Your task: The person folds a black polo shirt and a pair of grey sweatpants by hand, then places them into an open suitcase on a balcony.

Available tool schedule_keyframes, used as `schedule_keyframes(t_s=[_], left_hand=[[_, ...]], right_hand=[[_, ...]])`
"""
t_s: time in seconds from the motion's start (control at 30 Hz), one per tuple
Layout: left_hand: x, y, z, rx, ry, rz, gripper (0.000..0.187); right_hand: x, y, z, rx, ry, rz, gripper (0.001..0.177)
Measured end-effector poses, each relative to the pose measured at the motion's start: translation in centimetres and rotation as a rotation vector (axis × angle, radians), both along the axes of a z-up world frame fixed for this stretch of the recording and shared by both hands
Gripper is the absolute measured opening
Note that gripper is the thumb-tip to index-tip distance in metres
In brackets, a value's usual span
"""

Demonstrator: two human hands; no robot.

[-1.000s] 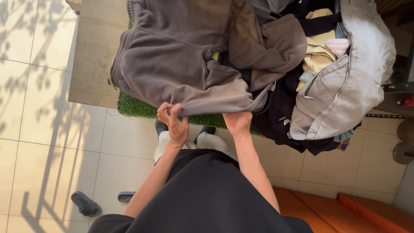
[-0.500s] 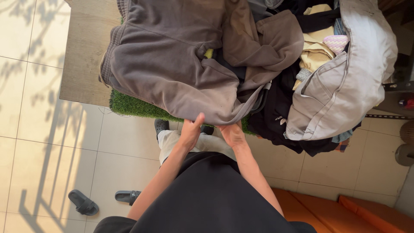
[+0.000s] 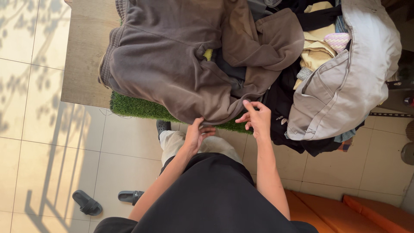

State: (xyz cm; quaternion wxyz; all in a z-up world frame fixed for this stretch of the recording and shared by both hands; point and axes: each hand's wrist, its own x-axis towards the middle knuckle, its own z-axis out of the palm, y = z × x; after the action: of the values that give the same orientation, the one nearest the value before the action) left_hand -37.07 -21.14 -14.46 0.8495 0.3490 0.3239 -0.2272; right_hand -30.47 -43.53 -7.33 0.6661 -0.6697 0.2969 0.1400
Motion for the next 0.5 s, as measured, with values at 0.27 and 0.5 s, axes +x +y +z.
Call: schedule_keyframes(t_s=[0.27, 0.5], left_hand=[[0.2, -1.6, 3.7, 0.372, -0.358, -0.858, 0.048], [4.2, -5.1, 10.1, 0.642, -0.978, -0.411, 0.024]], right_hand=[[0.9, 1.3, 1.0, -0.319, -0.066, 0.156, 0.041], [-2.1, -0.1, -4.4, 0.063, -0.31, -0.064, 0.027]])
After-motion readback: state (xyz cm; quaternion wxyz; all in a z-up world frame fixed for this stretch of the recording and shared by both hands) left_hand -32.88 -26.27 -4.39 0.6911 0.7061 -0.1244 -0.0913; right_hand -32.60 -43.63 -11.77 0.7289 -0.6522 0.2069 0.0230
